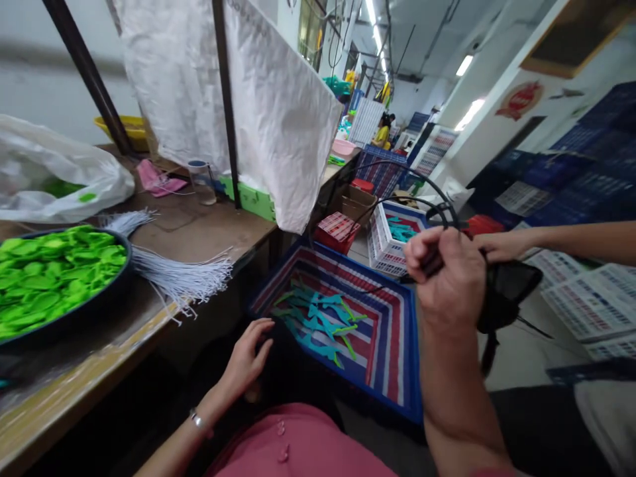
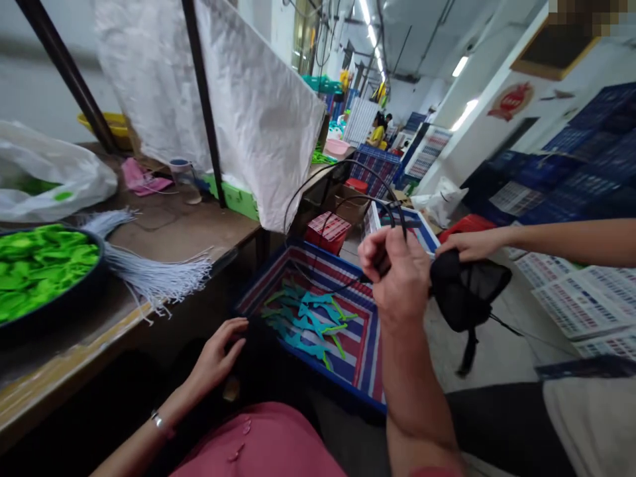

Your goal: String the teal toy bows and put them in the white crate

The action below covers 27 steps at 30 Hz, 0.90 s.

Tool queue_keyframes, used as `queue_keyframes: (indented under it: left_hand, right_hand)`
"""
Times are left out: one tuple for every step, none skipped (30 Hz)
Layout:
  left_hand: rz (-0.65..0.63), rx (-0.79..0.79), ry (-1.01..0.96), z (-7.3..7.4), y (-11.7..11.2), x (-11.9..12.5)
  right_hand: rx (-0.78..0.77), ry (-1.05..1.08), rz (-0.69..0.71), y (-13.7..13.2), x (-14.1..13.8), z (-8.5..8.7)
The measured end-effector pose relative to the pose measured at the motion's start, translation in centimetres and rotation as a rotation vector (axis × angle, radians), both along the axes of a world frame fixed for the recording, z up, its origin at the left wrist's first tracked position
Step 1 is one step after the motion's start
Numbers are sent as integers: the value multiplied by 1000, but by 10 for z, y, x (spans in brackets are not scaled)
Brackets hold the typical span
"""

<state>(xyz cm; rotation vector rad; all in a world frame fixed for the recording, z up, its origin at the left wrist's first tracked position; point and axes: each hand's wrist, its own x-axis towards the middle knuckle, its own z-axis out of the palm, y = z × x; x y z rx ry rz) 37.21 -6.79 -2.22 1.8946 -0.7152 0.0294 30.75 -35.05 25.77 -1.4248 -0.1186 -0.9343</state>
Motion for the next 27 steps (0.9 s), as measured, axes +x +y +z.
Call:
queue_keyframes:
  left_hand:
    - [10, -18, -1, 2, 1, 6]
    - [17, -37, -2, 4, 0, 11]
    - [20, -56, -5, 6, -1, 17]
    - [19, -74, -7, 8, -3, 22]
    - [16, -93, -10, 9, -6, 27]
    - [11, -110, -13, 10, -9, 31]
    - [4, -127, -16, 9, -11, 35]
    - [-4, -142, -16, 7, -14, 37]
    - [-12, -157, -10, 3, -18, 39]
    - [-22, -171, 4, -1, -21, 40]
    - [-35, -182, 27, -6, -25, 40]
    - [-49, -191, 57, -10, -29, 40]
    - [-64, -197, 92, -15, -32, 39]
    - [-81, -200, 126, -19, -35, 37]
    - [-97, -199, 156, -23, -38, 36]
    - [-108, -196, 180, -26, -39, 34]
    - [-113, -191, 202, -29, -40, 32]
    - [-114, -184, 219, -31, -39, 30]
    - [-110, -176, 236, -33, -38, 28]
    - [-104, -167, 253, -35, -36, 27]
    - [-96, -157, 270, -38, -33, 25]
    - [-90, -147, 286, -41, -30, 24]
    - [-86, -137, 302, -44, -26, 23]
    - [-79, -129, 317, -47, -22, 22]
    - [-66, -126, 332, -50, -19, 20]
    - [-50, -128, 346, -53, -15, 18]
    - [-30, -137, 363, -56, -10, 15]
  right_hand:
    - [12, -9, -20, -3, 9, 2]
    - [26, -16, -42, -8, 16, 2]
    - [39, -21, -66, -15, 20, 2]
    - [49, -23, -90, -23, 21, 1]
    - [55, -23, -114, -33, 20, 1]
    - [58, -19, -135, -42, 17, 1]
    - [56, -6, -156, -53, 11, 1]
    - [53, 12, -176, -62, 4, 1]
    - [52, 34, -197, -71, -3, 1]
    - [51, 59, -217, -79, -11, 0]
    - [52, 87, -236, -86, -18, -1]
    - [54, 114, -254, -92, -24, -2]
    - [59, 135, -271, -98, -28, -3]
    - [66, 155, -287, -103, -32, -5]
    - [74, 169, -302, -107, -34, -7]
    - [82, 178, -317, -112, -35, -8]
    - [90, 180, -334, -116, -36, -9]
    - [95, 178, -353, -120, -37, -10]
    - [100, 170, -375, -123, -38, -10]
    - [103, 158, -401, -127, -39, -9]
    - [105, 145, -431, -129, -39, -9]
    - [104, 130, -466, -131, -39, -8]
    - [102, 116, -502, -132, -39, -7]
    - [99, 103, -540, -131, -37, -7]
    - [94, 92, -576, -130, -35, -7]
    - [87, 81, -608, -128, -31, -7]
    - [77, 69, -635, -125, -26, -8]
